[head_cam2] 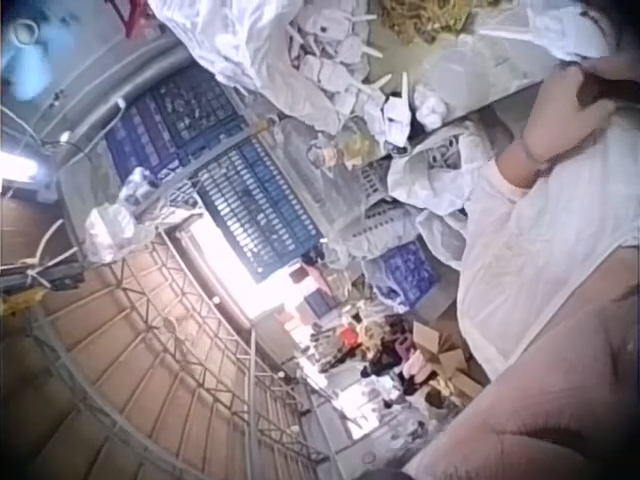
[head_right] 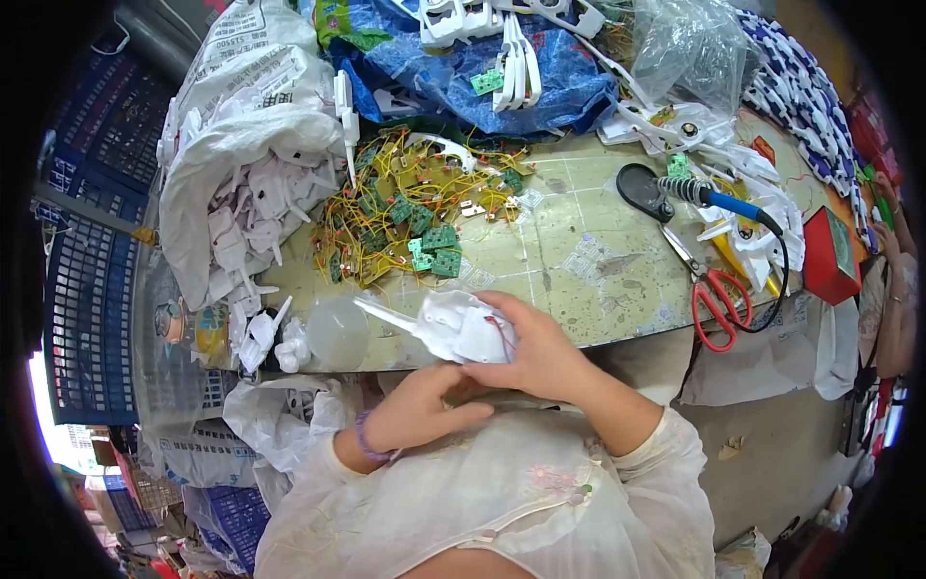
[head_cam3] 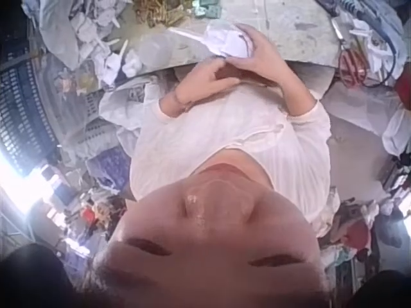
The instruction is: Assembling and soldering electronic components into a plastic housing.
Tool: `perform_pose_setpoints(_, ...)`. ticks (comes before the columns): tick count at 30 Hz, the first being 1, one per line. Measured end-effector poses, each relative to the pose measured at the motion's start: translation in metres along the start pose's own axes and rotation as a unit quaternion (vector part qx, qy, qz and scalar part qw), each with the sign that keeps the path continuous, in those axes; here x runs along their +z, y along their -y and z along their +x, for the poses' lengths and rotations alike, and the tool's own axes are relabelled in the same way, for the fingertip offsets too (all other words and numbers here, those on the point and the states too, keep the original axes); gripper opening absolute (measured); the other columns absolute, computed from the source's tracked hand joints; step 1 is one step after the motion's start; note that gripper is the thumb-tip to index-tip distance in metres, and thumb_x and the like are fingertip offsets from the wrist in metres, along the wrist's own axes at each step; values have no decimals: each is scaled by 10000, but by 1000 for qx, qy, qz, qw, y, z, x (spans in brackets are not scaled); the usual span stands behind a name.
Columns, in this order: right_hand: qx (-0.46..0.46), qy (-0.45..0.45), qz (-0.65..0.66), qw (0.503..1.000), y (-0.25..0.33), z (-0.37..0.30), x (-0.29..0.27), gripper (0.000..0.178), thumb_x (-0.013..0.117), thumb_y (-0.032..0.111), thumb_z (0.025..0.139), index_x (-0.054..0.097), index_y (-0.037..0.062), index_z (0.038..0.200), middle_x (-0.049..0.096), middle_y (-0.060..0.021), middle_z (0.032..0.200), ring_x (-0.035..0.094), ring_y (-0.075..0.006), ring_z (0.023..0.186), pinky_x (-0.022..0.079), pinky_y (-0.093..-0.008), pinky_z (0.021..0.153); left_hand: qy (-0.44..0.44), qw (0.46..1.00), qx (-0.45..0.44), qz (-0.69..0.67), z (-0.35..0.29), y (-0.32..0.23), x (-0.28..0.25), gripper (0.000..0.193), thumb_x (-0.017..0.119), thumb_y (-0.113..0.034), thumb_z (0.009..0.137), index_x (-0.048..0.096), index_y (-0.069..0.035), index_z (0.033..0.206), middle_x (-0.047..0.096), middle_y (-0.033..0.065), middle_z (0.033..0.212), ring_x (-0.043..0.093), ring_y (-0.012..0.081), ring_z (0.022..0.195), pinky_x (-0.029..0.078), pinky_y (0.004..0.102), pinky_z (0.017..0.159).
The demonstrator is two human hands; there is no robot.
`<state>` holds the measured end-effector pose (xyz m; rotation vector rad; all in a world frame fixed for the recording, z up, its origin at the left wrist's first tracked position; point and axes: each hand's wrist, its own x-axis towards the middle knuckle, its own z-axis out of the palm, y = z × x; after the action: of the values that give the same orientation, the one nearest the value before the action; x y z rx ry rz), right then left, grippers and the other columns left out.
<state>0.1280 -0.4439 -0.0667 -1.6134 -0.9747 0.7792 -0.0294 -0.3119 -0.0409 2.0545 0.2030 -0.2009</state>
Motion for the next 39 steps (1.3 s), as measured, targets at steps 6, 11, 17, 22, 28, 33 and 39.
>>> perform_pose_setpoints(6, -90, 85, -257, 958, -15, 20, -21, 725, 806, 300, 644, 515, 7, 1240, 564, -195, 1160, 518, -350, 1114, 426, -393, 938, -81, 979, 185, 16, 8, 9, -27, 225, 704, -153, 812, 670, -25, 993, 656, 128, 952, 640, 271, 828, 502, 349, 763)
perform_pose_setpoints(11, -221, 16, -348, 911, 13, 54, -40, 697, 805, 388, 653, 561, 4, 1182, 560, -198, 1164, 514, -376, 1105, 428, -431, 930, -303, 909, 155, 242, 29, 27, -11, 430, 733, -150, 746, 602, -59, 1146, 507, 158, 1249, 468, 379, 1158, 401, 466, 965)
perform_pose_setpoints(17, -276, -255, -342, 861, 59, 179, -81, 265, 696, 203, 776, 636, 27, 964, 624, -144, 1002, 574, -335, 963, 464, -414, 831, -413, 851, 171, 274, 26, 56, 0, 384, 726, -136, 741, 625, -66, 1104, 514, 152, 1234, 478, 370, 1142, 396, 457, 968)
perform_pose_setpoints(22, -268, -311, -472, 780, 41, 299, -95, 308, 690, 182, 778, 631, 42, 1046, 572, -179, 1118, 576, -367, 989, 479, -414, 864, -448, 816, 208, 300, 26, 67, 9, 312, 718, -144, 724, 659, -122, 1030, 553, 109, 1164, 535, 311, 1057, 452, 407, 877)
perform_pose_setpoints(28, -112, -374, -489, 780, 55, 359, -99, 409, 748, 319, 720, 648, -1, 954, 603, -210, 1026, 604, -358, 940, 488, -416, 828, -451, 810, 253, 277, 20, 72, 9, 290, 729, -95, 681, 681, -112, 967, 521, 113, 1149, 543, 314, 1027, 479, 405, 844)
perform_pose_setpoints(33, -155, -427, -289, 843, 76, 366, -121, 454, 706, 373, 694, 678, -26, 909, 671, -200, 876, 650, -334, 827, 505, -406, 770, -448, 813, 258, 269, 22, 69, 6, 276, 728, -100, 681, 688, -127, 953, 531, 92, 1136, 561, 280, 1002, 487, 370, 795)
perform_pose_setpoints(39, -204, -341, 91, 913, 122, 366, -159, 352, 713, 315, 786, 655, -12, 905, 642, -55, 829, 610, -168, 741, 489, -277, 697, -436, 821, 264, 259, 20, 69, 2, 289, 702, -137, 746, 673, -116, 1032, 567, 71, 1152, 576, 236, 998, 481, 349, 805)
